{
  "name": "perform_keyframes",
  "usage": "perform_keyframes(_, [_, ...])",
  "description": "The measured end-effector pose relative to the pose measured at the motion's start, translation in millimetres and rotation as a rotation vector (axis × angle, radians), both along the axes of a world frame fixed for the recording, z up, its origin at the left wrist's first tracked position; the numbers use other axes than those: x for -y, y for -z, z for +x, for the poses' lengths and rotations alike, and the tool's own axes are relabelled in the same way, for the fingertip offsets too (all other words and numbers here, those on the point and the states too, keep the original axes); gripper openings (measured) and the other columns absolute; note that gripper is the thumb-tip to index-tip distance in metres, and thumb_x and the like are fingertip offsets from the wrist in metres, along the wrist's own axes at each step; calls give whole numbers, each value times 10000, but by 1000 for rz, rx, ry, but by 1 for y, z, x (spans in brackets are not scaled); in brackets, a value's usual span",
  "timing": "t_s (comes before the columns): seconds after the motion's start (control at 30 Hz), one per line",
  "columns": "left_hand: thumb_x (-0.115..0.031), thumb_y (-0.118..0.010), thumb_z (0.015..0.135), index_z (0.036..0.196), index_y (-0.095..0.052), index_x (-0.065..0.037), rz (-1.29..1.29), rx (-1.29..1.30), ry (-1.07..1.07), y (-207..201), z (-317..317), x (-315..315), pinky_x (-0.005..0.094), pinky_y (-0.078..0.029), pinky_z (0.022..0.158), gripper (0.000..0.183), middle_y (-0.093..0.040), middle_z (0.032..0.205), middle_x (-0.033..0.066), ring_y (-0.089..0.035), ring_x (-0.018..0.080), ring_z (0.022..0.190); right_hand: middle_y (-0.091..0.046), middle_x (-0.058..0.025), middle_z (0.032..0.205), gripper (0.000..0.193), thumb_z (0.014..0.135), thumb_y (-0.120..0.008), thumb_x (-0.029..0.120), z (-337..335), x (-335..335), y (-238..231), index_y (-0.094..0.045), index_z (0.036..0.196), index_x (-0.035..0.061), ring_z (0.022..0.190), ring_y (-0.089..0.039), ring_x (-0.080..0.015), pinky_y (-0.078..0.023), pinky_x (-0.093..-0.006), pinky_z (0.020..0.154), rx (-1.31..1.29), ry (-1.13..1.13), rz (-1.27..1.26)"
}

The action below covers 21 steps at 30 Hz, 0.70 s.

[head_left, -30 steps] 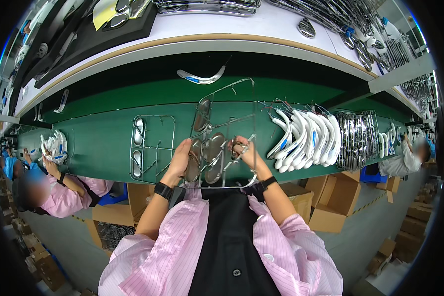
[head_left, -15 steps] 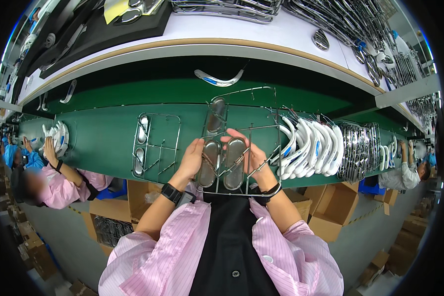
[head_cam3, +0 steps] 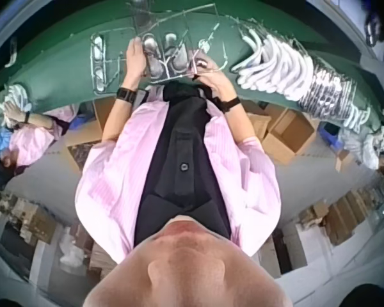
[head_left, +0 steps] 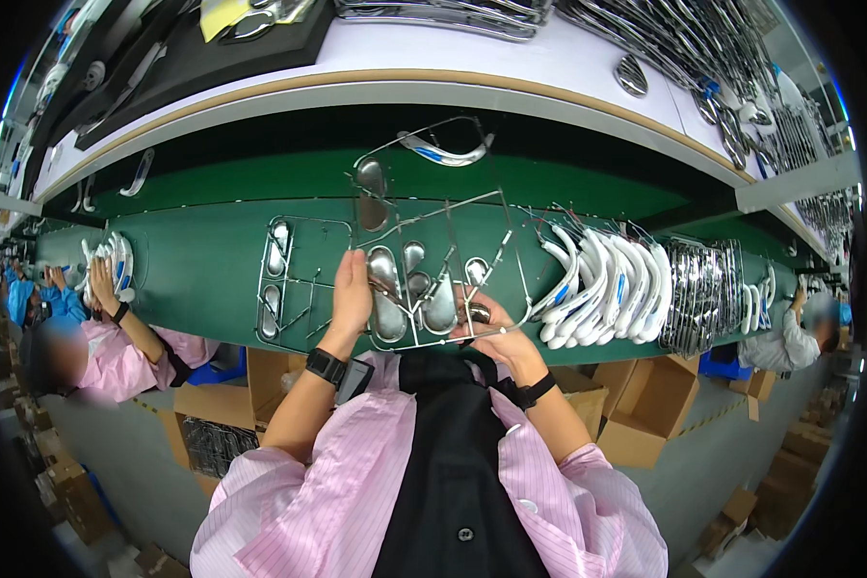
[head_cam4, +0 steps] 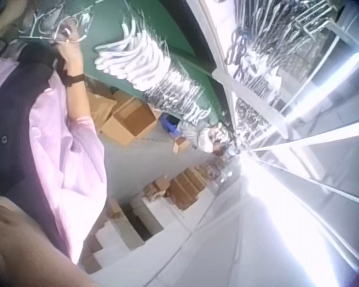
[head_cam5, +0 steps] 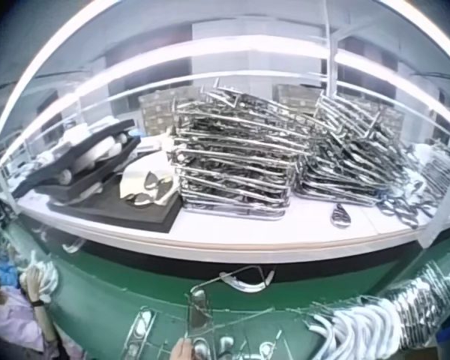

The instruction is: The worker is picking up metal frame components and small chrome-finished inserts, then pressing the inserts into the frames to assemble a rack or basket structure on a factory production line.

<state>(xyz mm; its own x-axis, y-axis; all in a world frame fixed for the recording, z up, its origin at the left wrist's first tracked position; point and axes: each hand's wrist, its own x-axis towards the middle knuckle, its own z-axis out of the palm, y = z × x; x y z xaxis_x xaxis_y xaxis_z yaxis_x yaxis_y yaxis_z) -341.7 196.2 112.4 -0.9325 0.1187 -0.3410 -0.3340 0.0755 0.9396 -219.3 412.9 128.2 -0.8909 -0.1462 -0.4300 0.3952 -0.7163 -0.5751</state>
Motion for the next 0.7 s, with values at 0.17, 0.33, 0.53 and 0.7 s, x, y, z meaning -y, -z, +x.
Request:
perform_keyframes(0.17, [-362,-423,1033,1036,-550,-4,177,110,-74,17,-4,3,250,-416,772,380,-554,922,18,-494,101,854,-608,2,872,358,734,-787,4,-18,-6,21,-631,1056,5,781,-587,-93,-491,-234,691,-71,39,327])
perform_keyframes(0.33, [-347,-451,1025,1010,-560,-53,47,48,103,0,-1,12,210,-418,646,314,-527,838,-35,-493,47,736,-717,-101,937,194,817,-631,41,-76,4,34,-682,997,-14,818,-649,-133,-508,-253,719,-262,-209,700])
perform_keyframes(0.53, [-338,-432,1030,1063,-564,-38,-103,24,133,51,-48,134,230,-411,716,329,-528,902,-41,-468,65,802,-697,-103,856,216,794,-669,169,-56,-24,133,-702,997,102,787,-675,-259,-525,-374,729,16,-347,1539])
perform_keyframes(0.7, [-326,-443,1024,1022,-563,-46,-254,117,139,64,-63,227,231,-426,639,304,-517,801,-49,-471,58,698,-664,-115,950,290,782,-697,219,-40,-20,133,-669,1050,109,885,-649,-311,-515,-415,824,118,-317,1535])
